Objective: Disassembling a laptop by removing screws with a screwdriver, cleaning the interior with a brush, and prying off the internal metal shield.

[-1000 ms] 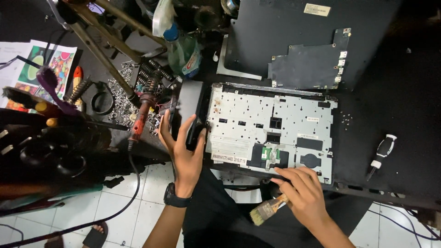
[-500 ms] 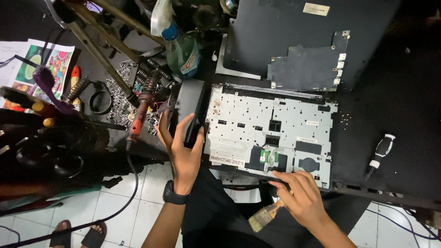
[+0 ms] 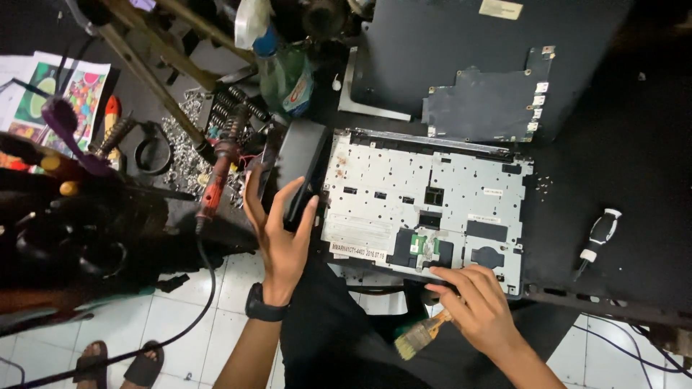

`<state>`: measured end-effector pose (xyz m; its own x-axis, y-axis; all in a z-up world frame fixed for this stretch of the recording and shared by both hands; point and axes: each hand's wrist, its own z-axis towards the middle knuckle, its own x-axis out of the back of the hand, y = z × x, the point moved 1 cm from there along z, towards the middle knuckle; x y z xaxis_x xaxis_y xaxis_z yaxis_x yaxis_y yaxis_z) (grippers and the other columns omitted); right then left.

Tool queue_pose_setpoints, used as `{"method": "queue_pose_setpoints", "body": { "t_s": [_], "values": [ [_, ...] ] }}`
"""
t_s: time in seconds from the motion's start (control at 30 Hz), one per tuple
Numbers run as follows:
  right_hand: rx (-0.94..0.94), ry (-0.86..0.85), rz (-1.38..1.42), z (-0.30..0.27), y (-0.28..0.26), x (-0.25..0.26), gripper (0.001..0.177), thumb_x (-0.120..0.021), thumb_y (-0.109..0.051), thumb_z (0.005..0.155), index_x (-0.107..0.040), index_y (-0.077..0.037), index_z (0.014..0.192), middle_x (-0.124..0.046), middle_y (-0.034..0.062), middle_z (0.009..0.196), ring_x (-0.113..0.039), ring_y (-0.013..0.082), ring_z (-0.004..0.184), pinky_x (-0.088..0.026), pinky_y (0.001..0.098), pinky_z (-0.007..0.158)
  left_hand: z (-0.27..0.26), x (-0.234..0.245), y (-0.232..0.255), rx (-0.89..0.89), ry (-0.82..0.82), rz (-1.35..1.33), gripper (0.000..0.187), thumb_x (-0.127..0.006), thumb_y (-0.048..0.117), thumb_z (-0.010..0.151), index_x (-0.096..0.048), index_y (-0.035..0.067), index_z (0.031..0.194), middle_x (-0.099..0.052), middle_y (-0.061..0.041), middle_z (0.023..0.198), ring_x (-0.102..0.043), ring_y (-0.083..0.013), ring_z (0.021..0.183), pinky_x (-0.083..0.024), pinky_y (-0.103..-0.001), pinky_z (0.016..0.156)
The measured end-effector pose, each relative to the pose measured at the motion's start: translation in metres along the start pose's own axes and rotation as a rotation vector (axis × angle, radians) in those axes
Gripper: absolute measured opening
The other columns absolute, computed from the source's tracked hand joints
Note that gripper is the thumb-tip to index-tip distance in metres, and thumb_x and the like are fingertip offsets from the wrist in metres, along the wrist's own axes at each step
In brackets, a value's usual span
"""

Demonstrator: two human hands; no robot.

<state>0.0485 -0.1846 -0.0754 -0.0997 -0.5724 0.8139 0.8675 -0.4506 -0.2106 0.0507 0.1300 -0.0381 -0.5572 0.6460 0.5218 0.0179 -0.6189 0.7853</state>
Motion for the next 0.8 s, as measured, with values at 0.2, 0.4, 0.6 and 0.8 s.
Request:
{"method": "queue_pose_setpoints", "body": {
  "t_s": [0.2,0.4,0.6,0.8],
  "values": [
    [-0.027,0.01,0.007,0.003,-0.001,0.001,0.031,-0.084,-0.01,0.083,-0.056,-0.005,0.071,-0.075,0.0155,0.11,-0.068,0.0253,0.089,-0.055,0.0435,0.084,-0.007,0.018,-0.005,-0.084,-0.137,0.089,0.045,-0.078,0.03,0.093,-0.065,0.018,0.134,-0.007,-0.014,0.171,0.003,-0.0363,0.16,-0.021,-0.069,0.127],
    [-0.047,0.003,0.06,0.003,-0.001,0.002,0.03,-0.083,-0.008,0.084,-0.056,-0.005,0.07,-0.075,0.0147,0.111,-0.069,0.0258,0.093,-0.055,0.0438,0.086,-0.011,0.022,-0.009,-0.078,-0.207,0.07,0.037,-0.07,0.024,0.099,-0.064,0.019,0.136,-0.005,-0.011,0.173,0.007,-0.0372,0.161,-0.014,-0.066,0.128],
    [-0.061,0.014,0.075,0.005,-0.001,0.001,0.028,-0.084,-0.008,0.083,-0.058,-0.005,0.071,-0.075,0.0133,0.111,-0.069,0.0251,0.094,-0.054,0.0428,0.087,-0.01,0.022,-0.019,-0.133,-0.217,0.056,0.038,-0.061,0.005,0.102,-0.063,0.02,0.136,-0.009,-0.012,0.172,0.0,-0.0407,0.162,-0.017,-0.071,0.127],
    [-0.081,0.011,0.105,0.008,-0.003,0.005,0.024,-0.079,-0.008,0.087,-0.059,-0.005,0.074,-0.075,0.0128,0.113,-0.068,0.0261,0.094,-0.052,0.0438,0.086,-0.018,0.028,-0.016,-0.173,-0.145,0.112,0.021,-0.071,0.013,0.096,-0.067,0.017,0.117,-0.018,-0.012,0.17,-0.01,-0.0391,0.161,-0.018,-0.068,0.128]
  ]
}}
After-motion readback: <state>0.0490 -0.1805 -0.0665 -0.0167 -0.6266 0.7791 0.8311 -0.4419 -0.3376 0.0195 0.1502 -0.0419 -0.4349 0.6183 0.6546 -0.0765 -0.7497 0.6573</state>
